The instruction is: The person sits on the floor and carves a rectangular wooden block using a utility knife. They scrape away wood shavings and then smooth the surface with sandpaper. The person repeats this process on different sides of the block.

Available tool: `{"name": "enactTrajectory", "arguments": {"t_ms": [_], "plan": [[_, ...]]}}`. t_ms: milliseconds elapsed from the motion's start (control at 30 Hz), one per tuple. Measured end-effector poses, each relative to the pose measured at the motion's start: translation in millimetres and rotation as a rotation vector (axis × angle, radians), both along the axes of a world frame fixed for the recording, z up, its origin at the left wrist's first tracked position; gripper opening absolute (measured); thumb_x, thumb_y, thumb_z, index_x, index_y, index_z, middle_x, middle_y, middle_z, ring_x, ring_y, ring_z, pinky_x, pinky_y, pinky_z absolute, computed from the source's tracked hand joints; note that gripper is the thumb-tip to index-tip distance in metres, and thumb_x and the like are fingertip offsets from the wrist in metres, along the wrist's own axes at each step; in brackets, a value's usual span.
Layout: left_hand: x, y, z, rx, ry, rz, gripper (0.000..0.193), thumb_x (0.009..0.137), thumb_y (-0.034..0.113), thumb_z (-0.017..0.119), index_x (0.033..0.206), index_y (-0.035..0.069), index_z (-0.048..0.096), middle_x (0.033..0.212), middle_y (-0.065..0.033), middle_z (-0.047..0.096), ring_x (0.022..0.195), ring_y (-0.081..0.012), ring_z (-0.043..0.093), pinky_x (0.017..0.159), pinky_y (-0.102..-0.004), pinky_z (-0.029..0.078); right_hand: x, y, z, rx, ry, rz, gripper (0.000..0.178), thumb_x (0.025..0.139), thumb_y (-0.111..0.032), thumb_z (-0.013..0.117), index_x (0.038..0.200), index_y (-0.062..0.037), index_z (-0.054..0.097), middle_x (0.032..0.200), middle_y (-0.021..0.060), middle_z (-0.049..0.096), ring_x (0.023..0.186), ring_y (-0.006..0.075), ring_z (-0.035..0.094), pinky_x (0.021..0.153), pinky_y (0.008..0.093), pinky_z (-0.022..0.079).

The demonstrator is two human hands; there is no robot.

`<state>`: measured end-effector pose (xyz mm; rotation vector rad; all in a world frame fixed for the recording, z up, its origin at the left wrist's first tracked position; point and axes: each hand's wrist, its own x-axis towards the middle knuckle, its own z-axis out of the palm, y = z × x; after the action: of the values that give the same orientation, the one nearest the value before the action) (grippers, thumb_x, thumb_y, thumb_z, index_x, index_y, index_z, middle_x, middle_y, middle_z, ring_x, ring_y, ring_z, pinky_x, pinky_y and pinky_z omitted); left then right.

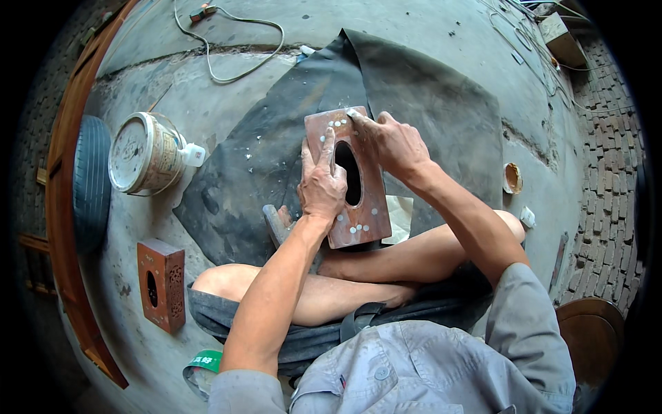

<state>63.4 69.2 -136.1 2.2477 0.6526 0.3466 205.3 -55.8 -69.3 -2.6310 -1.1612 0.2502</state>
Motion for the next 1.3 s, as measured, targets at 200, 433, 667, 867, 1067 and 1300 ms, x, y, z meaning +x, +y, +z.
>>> {"name": "enactTrajectory", "arguments": {"t_ms": [200,433,667,867,1067,1300], "plan": [[-0.5,0.2,-3.2,0.026,-0.024,-0.002,0.078,0.090,0.013,0.061,0.163,0.033,0.044,0.166,-0.0287,0.033,0.136,-0.0483,0.057,0.106,-0.0485,0.056,12.3,2.7,6.3,-0.029,0.024,0.036,0.036,0.106,-0.024,0.052,0.141,-0.0212,0.062,0.103,0.0217,0.069,0.087,0.0436,0.074,0.076,0.0508,0.061],[-0.1,-1.3,5.5,-0.036,0.053,0.001,0.079,0.090,0.011,0.060,0.164,0.030,0.043,0.162,-0.0257,0.038,0.141,-0.0467,0.052,0.111,-0.0474,0.052,2.3,0.9,11.2,-0.061,0.038,0.003,0.036,0.107,-0.024,0.052,0.142,-0.0218,0.062,0.107,0.0231,0.068,0.088,0.0442,0.074,0.077,0.0516,0.061],[0.3,-0.6,-0.5,-0.030,-0.016,-0.003,0.077,0.091,0.011,0.060,0.163,0.030,0.044,0.161,-0.0259,0.039,0.141,-0.0466,0.052,0.111,-0.0470,0.052,2.8,10.5,4.2,-0.029,0.040,-0.046,0.038,0.105,-0.021,0.052,0.141,-0.0196,0.063,0.110,0.0242,0.068,0.096,0.0442,0.074,0.083,0.0521,0.060],[2.1,-2.4,7.8,-0.047,0.038,0.004,0.077,0.091,0.011,0.060,0.163,0.030,0.044,0.161,-0.0268,0.039,0.141,-0.0474,0.052,0.111,-0.0479,0.052,6.8,8.0,8.9,-0.074,0.044,-0.012,0.037,0.104,-0.021,0.053,0.140,-0.0184,0.064,0.112,0.0239,0.068,0.097,0.0439,0.074,0.083,0.0520,0.060],[1.8,-1.5,3.0,-0.015,0.023,0.010,0.076,0.091,0.013,0.060,0.162,0.032,0.045,0.164,-0.0287,0.036,0.137,-0.0492,0.054,0.107,-0.0495,0.054,2.0,9.7,10.6,-0.056,0.048,-0.054,0.039,0.104,-0.020,0.052,0.142,-0.0196,0.062,0.113,0.0236,0.068,0.099,0.0440,0.073,0.084,0.0521,0.060],[-1.5,-0.2,-0.8,-0.011,0.016,0.018,0.076,0.092,0.014,0.060,0.163,0.032,0.044,0.166,-0.0268,0.034,0.142,-0.0469,0.051,0.111,-0.0485,0.051,-7.7,6.6,12.3,-0.074,0.067,-0.049,0.043,0.105,-0.020,0.052,0.148,-0.0185,0.058,0.115,0.0237,0.067,0.098,0.0448,0.073,0.084,0.0529,0.060]]}}
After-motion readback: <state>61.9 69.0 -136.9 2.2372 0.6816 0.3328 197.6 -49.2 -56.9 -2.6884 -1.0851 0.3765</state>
